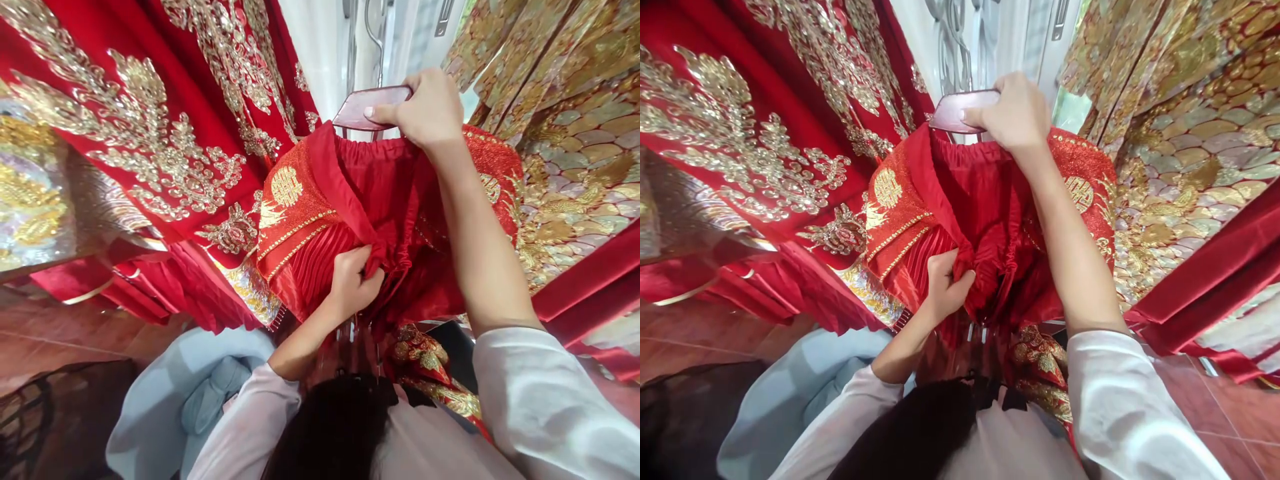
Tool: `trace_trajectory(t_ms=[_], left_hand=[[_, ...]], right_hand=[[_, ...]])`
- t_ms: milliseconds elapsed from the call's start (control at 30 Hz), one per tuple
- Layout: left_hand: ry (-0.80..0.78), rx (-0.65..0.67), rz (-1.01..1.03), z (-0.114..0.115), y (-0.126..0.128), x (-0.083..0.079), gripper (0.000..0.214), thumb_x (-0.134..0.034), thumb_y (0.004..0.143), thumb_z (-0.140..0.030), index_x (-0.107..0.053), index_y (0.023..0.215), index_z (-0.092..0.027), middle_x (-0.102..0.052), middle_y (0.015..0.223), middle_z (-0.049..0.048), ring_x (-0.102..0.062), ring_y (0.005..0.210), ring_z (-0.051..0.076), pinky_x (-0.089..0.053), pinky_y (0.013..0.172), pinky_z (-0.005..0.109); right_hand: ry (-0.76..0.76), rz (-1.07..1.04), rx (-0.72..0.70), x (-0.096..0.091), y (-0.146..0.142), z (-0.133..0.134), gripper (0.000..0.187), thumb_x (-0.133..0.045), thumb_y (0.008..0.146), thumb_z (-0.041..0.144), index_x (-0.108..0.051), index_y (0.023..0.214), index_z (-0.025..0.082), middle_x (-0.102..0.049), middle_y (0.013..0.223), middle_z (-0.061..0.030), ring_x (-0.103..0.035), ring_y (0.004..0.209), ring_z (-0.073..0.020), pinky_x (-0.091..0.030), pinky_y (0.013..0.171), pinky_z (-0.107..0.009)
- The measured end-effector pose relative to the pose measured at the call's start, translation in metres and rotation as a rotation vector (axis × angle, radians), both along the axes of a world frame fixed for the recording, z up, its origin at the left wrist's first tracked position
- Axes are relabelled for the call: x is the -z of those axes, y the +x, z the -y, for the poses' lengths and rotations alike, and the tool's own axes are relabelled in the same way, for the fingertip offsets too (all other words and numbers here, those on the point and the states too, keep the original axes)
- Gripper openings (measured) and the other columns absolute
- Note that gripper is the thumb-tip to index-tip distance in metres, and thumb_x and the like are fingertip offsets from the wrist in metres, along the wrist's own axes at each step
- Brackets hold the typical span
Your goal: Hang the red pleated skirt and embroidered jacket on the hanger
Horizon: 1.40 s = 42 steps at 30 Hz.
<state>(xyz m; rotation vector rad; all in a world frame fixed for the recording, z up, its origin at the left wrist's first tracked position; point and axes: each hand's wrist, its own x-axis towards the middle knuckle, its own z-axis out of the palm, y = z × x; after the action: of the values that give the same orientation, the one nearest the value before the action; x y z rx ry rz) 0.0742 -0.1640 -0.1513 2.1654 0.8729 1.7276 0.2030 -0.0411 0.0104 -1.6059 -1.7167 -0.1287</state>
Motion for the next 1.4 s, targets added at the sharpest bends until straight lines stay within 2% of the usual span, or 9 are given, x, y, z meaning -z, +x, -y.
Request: trace_trajectory(t_ms=[167,333,500,600,733,900,1100,1267,1400], left_hand=[[-0.018,-0.056,-0.107,0.026,0.009,-0.023,0.026,-0.043,0.071,-0.012,-0.021,0.059,-0.021,-0.023,0.05,-0.0065,-0.022,0.042,0.008,-0.019,0.044,0.024],[-0.037,-0.189,-0.397,0.03,0.024,-0.028,0.02,-0.044,0.076,-0.019,-0.033,0.06,-0.021,-0.038,0.049,-0.0035,-0.039,0.043,0.011,-0.024,0.046,0.025],[-0.311,-0.418,-0.799,0.025,0.029,-0.038,0.027,-0.05,0.087,-0.041,-0.054,0.076,-0.018,-0.056,0.059,0.0026,-0.057,0.055,0.019,-0.033,0.049,0.027],[-0.199,-0.437,-0.736,0.008,0.005,-0.059,0.041,-0.044,0.09,-0.055,-0.057,0.078,-0.018,-0.062,0.07,0.0051,-0.06,0.067,0.021,-0.042,0.062,0.032],[0.137,-0.716,-0.447,-0.056,-0.051,-0.094,0.029,-0.052,0.088,-0.046,-0.058,0.1,-0.02,-0.061,0.11,0.0107,-0.05,0.11,0.03,-0.035,0.096,0.045],[-0.141,-0.408,-0.362,-0.145,-0.104,-0.106,0.041,-0.052,0.087,-0.058,-0.053,0.083,-0.016,-0.056,0.081,0.0038,-0.055,0.102,0.025,-0.04,0.091,0.041],[-0.541,0.067,-0.404,-0.177,-0.134,-0.108,0.062,-0.036,0.089,-0.066,-0.054,0.076,-0.008,-0.054,0.069,0.0012,-0.056,0.079,0.011,-0.044,0.078,0.038],[-0.571,0.013,-0.429,-0.199,-0.15,-0.1,0.075,-0.025,0.088,-0.071,-0.058,0.087,-0.004,-0.06,0.076,0.0045,-0.058,0.093,0.017,-0.043,0.085,0.045],[-0.239,-0.199,-0.46,-0.184,-0.146,-0.098,0.063,-0.034,0.088,-0.069,-0.056,0.086,-0.01,-0.06,0.085,0.0036,-0.053,0.104,0.021,-0.04,0.095,0.047]], right_hand=[[-0.023,-0.007,0.016,-0.002,-0.003,0.006,0.08,-0.057,0.061,0.08,-0.066,0.095,0.008,-0.066,0.095,-0.0114,-0.061,0.096,-0.0239,-0.04,0.078,-0.036],[-0.001,-0.012,0.059,0.0,-0.004,0.008,0.068,-0.063,0.067,0.071,-0.066,0.09,0.007,-0.066,0.096,-0.0149,-0.061,0.098,-0.0277,-0.042,0.081,-0.042],[0.043,0.006,0.009,0.005,-0.004,0.002,0.061,-0.064,0.072,0.063,-0.067,0.097,0.007,-0.066,0.104,-0.0162,-0.06,0.1,-0.028,-0.044,0.084,-0.043],[0.031,0.006,0.001,0.008,-0.005,0.0,0.061,-0.061,0.074,0.065,-0.067,0.1,0.01,-0.066,0.106,-0.0154,-0.06,0.103,-0.0311,-0.044,0.085,-0.045],[0.017,0.006,-0.008,0.009,-0.005,0.002,0.068,-0.058,0.075,0.07,-0.065,0.102,0.007,-0.064,0.108,-0.0167,-0.057,0.106,-0.0333,-0.042,0.088,-0.048],[0.046,-0.002,0.023,0.011,-0.006,-0.001,0.061,-0.061,0.075,0.064,-0.063,0.099,0.008,-0.063,0.107,-0.0175,-0.056,0.107,-0.0347,-0.04,0.09,-0.05],[0.179,-0.048,-0.04,0.02,-0.001,-0.013,0.04,-0.066,0.07,0.058,-0.059,0.082,0.02,-0.063,0.089,-0.0098,-0.057,0.1,-0.0296,-0.046,0.085,-0.041],[0.174,-0.02,-0.019,0.019,-0.002,-0.015,0.043,-0.064,0.071,0.059,-0.058,0.087,0.02,-0.062,0.088,-0.0098,-0.057,0.1,-0.0304,-0.046,0.084,-0.04],[0.218,0.019,0.027,0.023,-0.006,0.0,0.046,-0.057,0.08,0.056,-0.057,0.107,0.018,-0.062,0.104,-0.0121,-0.054,0.11,-0.0306,-0.042,0.094,-0.043]])
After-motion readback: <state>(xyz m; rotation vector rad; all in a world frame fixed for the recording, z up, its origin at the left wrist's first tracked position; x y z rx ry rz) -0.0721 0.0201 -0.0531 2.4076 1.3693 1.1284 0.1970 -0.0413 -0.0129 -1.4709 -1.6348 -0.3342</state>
